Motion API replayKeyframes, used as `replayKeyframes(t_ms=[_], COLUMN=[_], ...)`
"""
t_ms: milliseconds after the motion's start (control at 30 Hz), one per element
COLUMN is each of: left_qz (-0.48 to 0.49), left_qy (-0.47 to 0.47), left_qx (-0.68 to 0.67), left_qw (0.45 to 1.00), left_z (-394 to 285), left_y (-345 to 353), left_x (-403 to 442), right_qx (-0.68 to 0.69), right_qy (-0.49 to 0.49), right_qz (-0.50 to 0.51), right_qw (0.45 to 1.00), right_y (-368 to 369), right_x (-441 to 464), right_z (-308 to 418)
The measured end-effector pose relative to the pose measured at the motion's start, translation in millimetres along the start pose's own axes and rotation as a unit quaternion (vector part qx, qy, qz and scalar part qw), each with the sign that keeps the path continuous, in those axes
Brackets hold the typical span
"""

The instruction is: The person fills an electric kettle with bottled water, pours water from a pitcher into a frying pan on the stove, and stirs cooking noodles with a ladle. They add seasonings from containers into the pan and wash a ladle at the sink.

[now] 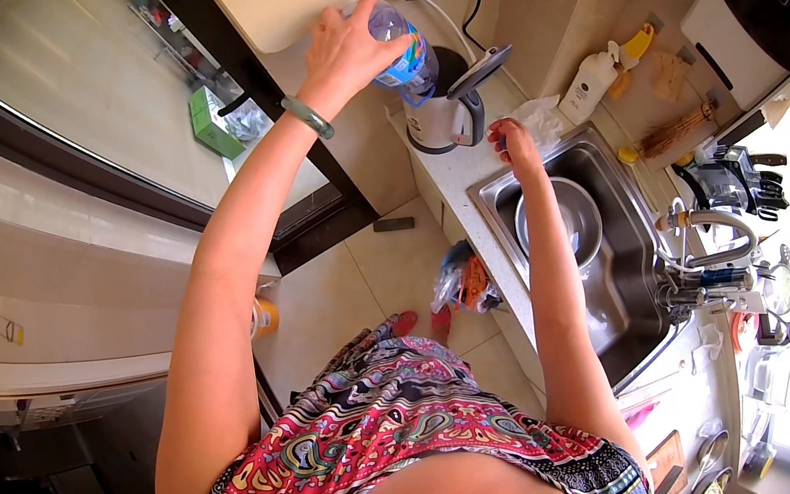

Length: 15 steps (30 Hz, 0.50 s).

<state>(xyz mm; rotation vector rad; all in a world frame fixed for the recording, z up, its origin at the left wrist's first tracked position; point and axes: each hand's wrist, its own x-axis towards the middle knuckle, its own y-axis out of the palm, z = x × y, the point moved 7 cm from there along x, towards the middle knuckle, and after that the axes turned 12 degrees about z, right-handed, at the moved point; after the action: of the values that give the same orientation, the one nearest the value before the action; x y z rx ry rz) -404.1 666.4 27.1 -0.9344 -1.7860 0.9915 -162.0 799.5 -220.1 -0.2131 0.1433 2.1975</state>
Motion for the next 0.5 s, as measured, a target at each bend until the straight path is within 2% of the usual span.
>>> replayKeyframes(t_ms=[500], left_qz=[-0.019], left_qy=[0.018], left_qx=[0.001], left_qw=[1.0], left_z=[-1.6], left_y=[-2.9], left_x=[4.7], right_qx=[0.005], right_qy=[-0.007], right_qz=[-0.006], right_qw=[1.0], right_y=[-1.5], right_x=[0.9], right_z=[-0.9])
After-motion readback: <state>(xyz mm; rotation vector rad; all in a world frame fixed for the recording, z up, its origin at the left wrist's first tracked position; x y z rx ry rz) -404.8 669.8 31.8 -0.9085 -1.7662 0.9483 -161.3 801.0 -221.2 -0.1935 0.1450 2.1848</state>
